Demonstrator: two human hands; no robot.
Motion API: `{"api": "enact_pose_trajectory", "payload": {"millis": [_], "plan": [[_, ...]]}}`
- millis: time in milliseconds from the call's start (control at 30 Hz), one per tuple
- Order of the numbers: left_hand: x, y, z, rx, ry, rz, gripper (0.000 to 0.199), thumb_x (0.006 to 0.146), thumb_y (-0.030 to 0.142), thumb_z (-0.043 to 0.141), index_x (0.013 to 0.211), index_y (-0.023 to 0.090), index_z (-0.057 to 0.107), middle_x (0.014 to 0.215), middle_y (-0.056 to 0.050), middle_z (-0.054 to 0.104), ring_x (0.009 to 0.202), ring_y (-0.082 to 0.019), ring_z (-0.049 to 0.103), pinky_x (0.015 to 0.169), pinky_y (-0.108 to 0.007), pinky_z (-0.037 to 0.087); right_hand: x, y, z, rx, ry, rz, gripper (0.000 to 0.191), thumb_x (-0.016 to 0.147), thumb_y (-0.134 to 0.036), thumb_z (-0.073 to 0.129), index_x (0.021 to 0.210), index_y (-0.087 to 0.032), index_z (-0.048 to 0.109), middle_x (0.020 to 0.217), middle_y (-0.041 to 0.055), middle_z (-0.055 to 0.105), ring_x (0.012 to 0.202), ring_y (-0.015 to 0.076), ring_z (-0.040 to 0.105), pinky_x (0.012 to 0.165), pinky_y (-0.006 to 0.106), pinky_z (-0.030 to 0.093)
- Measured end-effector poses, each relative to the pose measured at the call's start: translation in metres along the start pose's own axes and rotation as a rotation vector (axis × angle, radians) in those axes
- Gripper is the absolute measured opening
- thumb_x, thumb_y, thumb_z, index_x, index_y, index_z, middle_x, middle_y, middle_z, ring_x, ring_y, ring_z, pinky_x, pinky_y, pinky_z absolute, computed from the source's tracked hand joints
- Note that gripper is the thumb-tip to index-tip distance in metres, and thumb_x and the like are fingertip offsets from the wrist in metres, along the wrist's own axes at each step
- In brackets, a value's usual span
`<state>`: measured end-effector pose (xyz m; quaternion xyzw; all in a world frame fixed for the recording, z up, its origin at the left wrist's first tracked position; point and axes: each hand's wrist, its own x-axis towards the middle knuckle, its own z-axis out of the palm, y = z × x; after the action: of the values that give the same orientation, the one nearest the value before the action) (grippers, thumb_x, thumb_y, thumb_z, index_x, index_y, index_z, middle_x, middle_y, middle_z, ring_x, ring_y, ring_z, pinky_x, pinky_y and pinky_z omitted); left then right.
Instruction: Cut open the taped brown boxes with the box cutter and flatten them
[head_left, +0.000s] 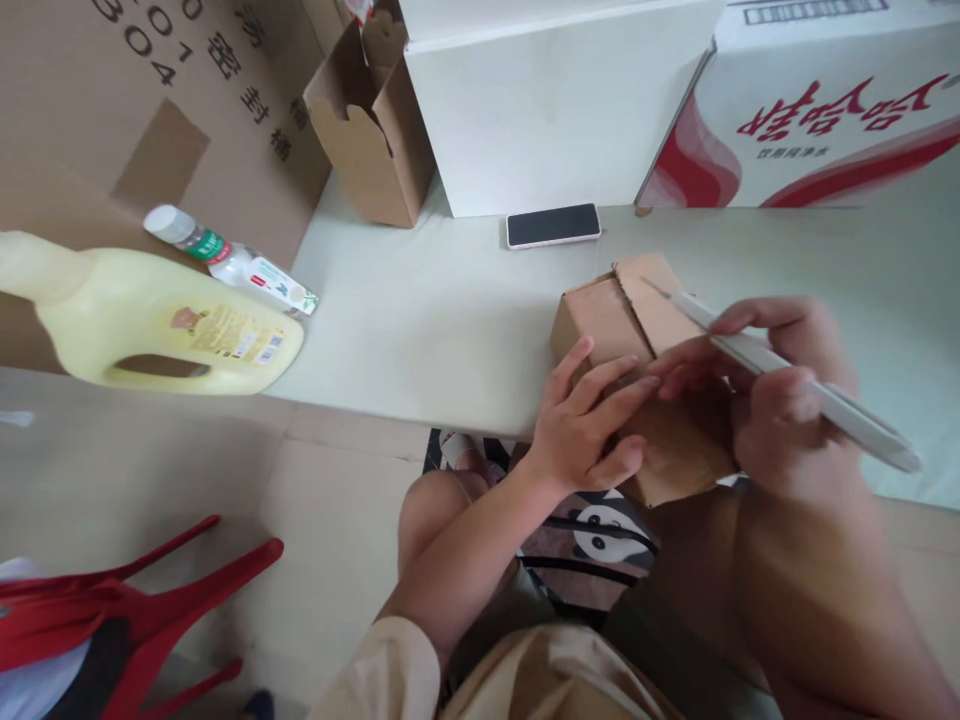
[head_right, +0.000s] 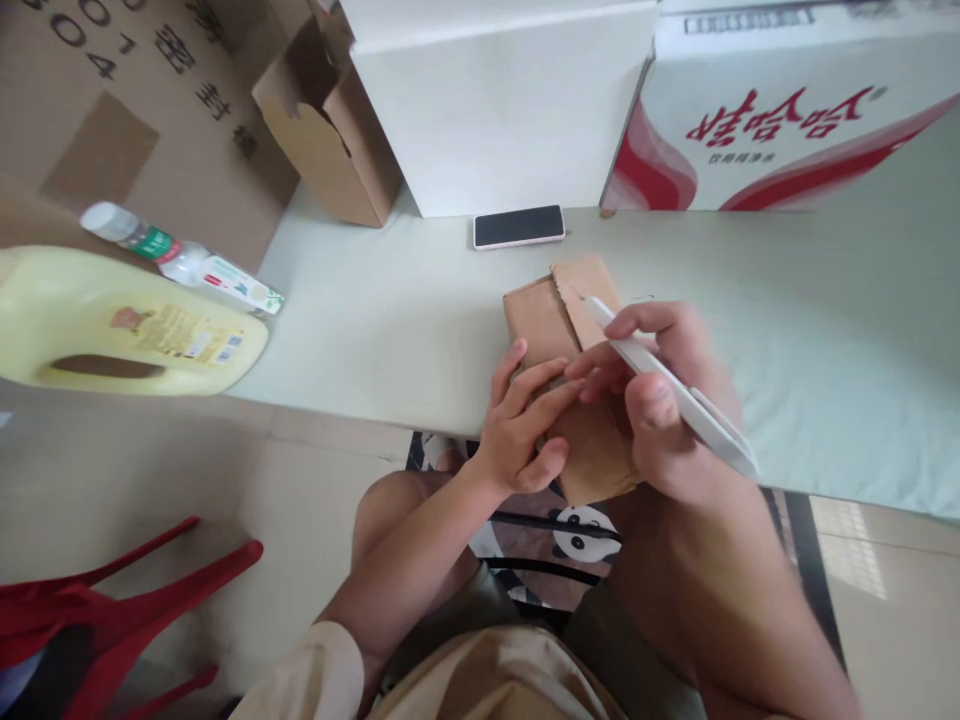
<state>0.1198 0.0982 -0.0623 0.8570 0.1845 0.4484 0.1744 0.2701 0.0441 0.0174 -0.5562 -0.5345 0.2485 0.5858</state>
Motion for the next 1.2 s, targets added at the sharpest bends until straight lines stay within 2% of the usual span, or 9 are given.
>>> {"api": "enact_pose_trajectory", "payload": {"millis": [133, 267, 400, 733, 800, 933, 1000, 1133, 1200], "plan": [[0.001, -0.002, 0.001, -0.040, -0.004, 0.008, 0.049, 0.101, 0.042, 0.028, 0.126, 0.019, 0.064, 0.122, -0.009, 0.071, 0.124, -0.022, 0.062, 0.129, -0.048, 0.022, 0.000, 0.006, 0.003, -0.302, 0.070, 0.016, 0.051, 0.096, -0.067, 0.043, 0.110, -0.024, 0.067, 0.087, 0.0051, 0.064, 0.061, 0.0146, 0.055, 0.052, 0.030, 0.044], [0.000, -0.003, 0.001, -0.034, 0.015, -0.010, 0.050, 0.101, 0.044, 0.029, 0.122, 0.018, 0.066, 0.124, -0.011, 0.069, 0.122, -0.022, 0.064, 0.128, -0.049, 0.025, 0.000, 0.008, 0.000, -0.364, 0.020, 0.027, 0.056, 0.098, -0.066, 0.037, 0.119, -0.024, 0.068, 0.086, 0.0056, 0.064, 0.065, 0.0161, 0.055, 0.057, 0.031, 0.045], [-0.002, -0.004, 0.002, -0.041, -0.016, -0.007, 0.048, 0.100, 0.042, 0.032, 0.129, 0.020, 0.062, 0.128, -0.010, 0.067, 0.127, -0.024, 0.060, 0.129, -0.050, 0.022, -0.001, 0.009, -0.003, -0.415, -0.057, 0.041, 0.049, 0.100, -0.060, 0.041, 0.122, -0.025, 0.068, 0.086, 0.0045, 0.066, 0.067, 0.0169, 0.060, 0.061, 0.032, 0.047], [-0.003, -0.004, 0.003, -0.072, -0.017, -0.013, 0.048, 0.100, 0.040, 0.031, 0.132, 0.019, 0.060, 0.131, -0.010, 0.064, 0.130, -0.023, 0.058, 0.129, -0.051, 0.022, 0.010, 0.001, 0.003, -0.484, -0.089, 0.093, 0.046, 0.098, -0.057, 0.048, 0.123, -0.025, 0.068, 0.093, 0.0058, 0.074, 0.071, 0.0175, 0.067, 0.064, 0.031, 0.050], [-0.004, -0.006, 0.004, -0.044, -0.019, -0.022, 0.049, 0.099, 0.042, 0.031, 0.129, 0.020, 0.063, 0.130, -0.010, 0.065, 0.133, -0.025, 0.055, 0.128, -0.051, 0.025, 0.008, 0.002, 0.004, -0.431, -0.002, 0.139, 0.045, 0.097, -0.058, 0.049, 0.115, -0.025, 0.073, 0.081, 0.0039, 0.072, 0.060, 0.0151, 0.061, 0.054, 0.029, 0.045], [-0.006, -0.010, 0.006, -0.005, 0.042, -0.003, 0.049, 0.098, 0.044, 0.033, 0.122, 0.021, 0.070, 0.126, -0.009, 0.067, 0.144, -0.028, 0.043, 0.124, -0.048, 0.032, -0.002, 0.004, 0.007, -0.291, 0.316, 0.192, 0.046, 0.095, -0.058, 0.049, 0.086, -0.026, 0.080, 0.055, 0.0006, 0.057, 0.046, 0.0138, 0.048, 0.041, 0.027, 0.032], [-0.008, -0.011, 0.008, 0.002, 0.066, 0.004, 0.050, 0.098, 0.044, 0.033, 0.121, 0.022, 0.070, 0.127, -0.009, 0.067, 0.147, -0.028, 0.039, 0.123, -0.048, 0.033, -0.009, 0.002, 0.007, -0.286, 0.355, 0.155, 0.045, 0.094, -0.056, 0.051, 0.079, -0.025, 0.080, 0.052, 0.0009, 0.054, 0.044, 0.0144, 0.046, 0.041, 0.029, 0.030], [-0.011, -0.012, 0.010, 0.056, 0.040, -0.032, 0.052, 0.099, 0.050, 0.033, 0.125, 0.024, 0.069, 0.132, -0.008, 0.064, 0.150, -0.030, 0.034, 0.124, -0.049, 0.029, -0.024, -0.011, 0.002, -0.358, 0.294, 0.106, 0.041, 0.096, -0.050, 0.050, 0.079, -0.026, 0.079, 0.052, 0.0019, 0.053, 0.044, 0.0169, 0.045, 0.042, 0.033, 0.030], [-0.012, -0.012, 0.010, 0.064, 0.017, -0.042, 0.052, 0.099, 0.051, 0.034, 0.128, 0.025, 0.068, 0.134, -0.008, 0.063, 0.149, -0.031, 0.034, 0.124, -0.051, 0.026, -0.034, -0.018, -0.003, -0.397, 0.155, 0.082, 0.033, 0.099, -0.044, 0.048, 0.093, -0.028, 0.077, 0.060, 0.0024, 0.057, 0.048, 0.0194, 0.050, 0.044, 0.035, 0.034]]}}
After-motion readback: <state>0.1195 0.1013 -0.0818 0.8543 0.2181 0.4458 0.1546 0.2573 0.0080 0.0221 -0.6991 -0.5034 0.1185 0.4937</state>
